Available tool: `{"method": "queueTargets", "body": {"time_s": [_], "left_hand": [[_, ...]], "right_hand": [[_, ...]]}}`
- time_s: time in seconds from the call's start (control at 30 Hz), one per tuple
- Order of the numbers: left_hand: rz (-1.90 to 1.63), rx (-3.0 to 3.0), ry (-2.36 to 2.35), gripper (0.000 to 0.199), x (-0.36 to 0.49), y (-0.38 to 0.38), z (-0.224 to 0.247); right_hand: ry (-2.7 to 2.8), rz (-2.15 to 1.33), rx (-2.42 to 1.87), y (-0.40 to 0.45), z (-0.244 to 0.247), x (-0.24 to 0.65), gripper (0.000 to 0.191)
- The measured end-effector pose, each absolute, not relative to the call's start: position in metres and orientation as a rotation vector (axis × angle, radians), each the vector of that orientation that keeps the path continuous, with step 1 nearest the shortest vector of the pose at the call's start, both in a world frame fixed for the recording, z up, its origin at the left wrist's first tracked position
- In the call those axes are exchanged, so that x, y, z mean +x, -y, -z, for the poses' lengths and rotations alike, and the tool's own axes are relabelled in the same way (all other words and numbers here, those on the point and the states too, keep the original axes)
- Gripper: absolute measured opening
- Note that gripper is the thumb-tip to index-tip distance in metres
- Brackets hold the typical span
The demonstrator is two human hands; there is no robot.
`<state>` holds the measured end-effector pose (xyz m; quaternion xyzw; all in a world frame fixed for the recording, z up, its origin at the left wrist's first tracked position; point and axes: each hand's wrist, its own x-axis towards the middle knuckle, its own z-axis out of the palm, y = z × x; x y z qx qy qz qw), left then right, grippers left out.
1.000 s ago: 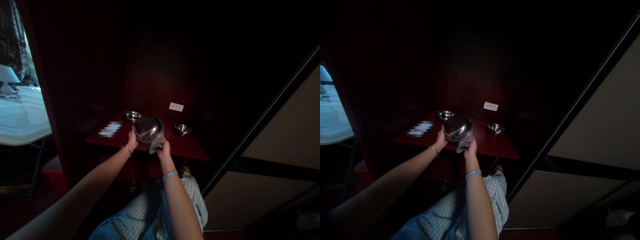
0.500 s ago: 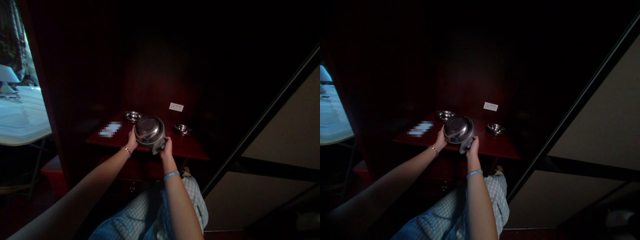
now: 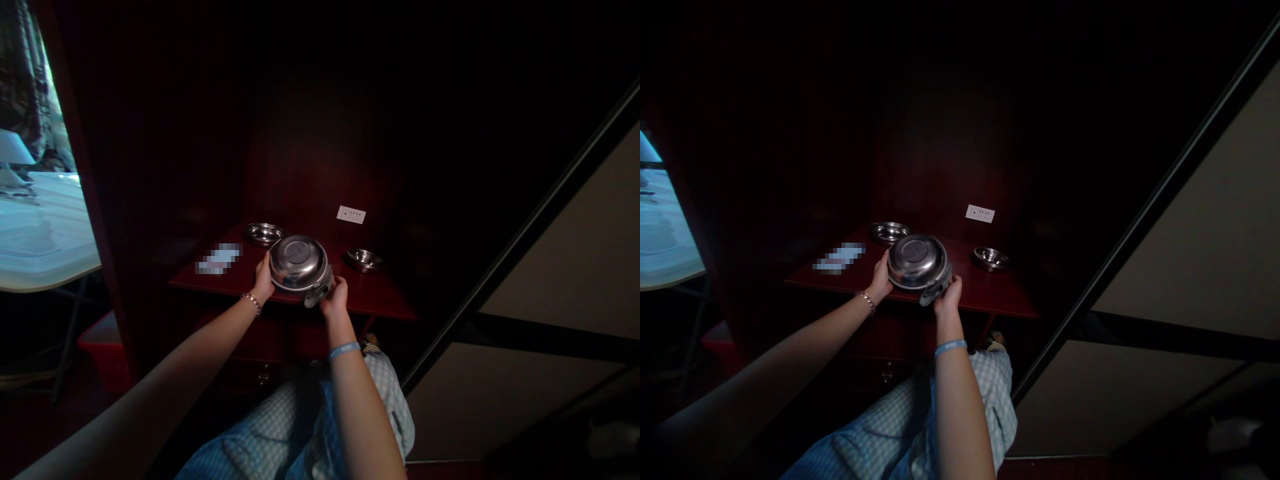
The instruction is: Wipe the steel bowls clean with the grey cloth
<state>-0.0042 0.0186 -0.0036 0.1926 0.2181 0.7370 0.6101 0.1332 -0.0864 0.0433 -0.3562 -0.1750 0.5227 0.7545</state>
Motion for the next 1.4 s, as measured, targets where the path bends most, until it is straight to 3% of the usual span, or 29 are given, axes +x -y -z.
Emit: {"method": "queueTargets", "body": {"time_s": [0.4,0.63,1.0,1.4], "left_hand": [[-1.740,0.409,-0.500,0.019,-0.003,-0.014,0.000],[-1.733,0.444,-0.509,0.024,-0.003,-0.014,0.001],[-1.727,0.412,-0.507,0.019,-0.003,-0.013,0.001],[-1.712,0.321,-0.509,0.018,-0.005,-0.012,-0.002]], "right_hand": [[0.309,-1.295,-0.777,0.086,-0.046,0.128,0.028],[0.369,-1.280,-0.819,0.084,-0.043,0.128,0.022],[0.261,-1.335,-0.817,0.089,-0.048,0.127,0.035],[0.252,-1.431,-0.744,0.081,-0.041,0.143,0.017]]}}
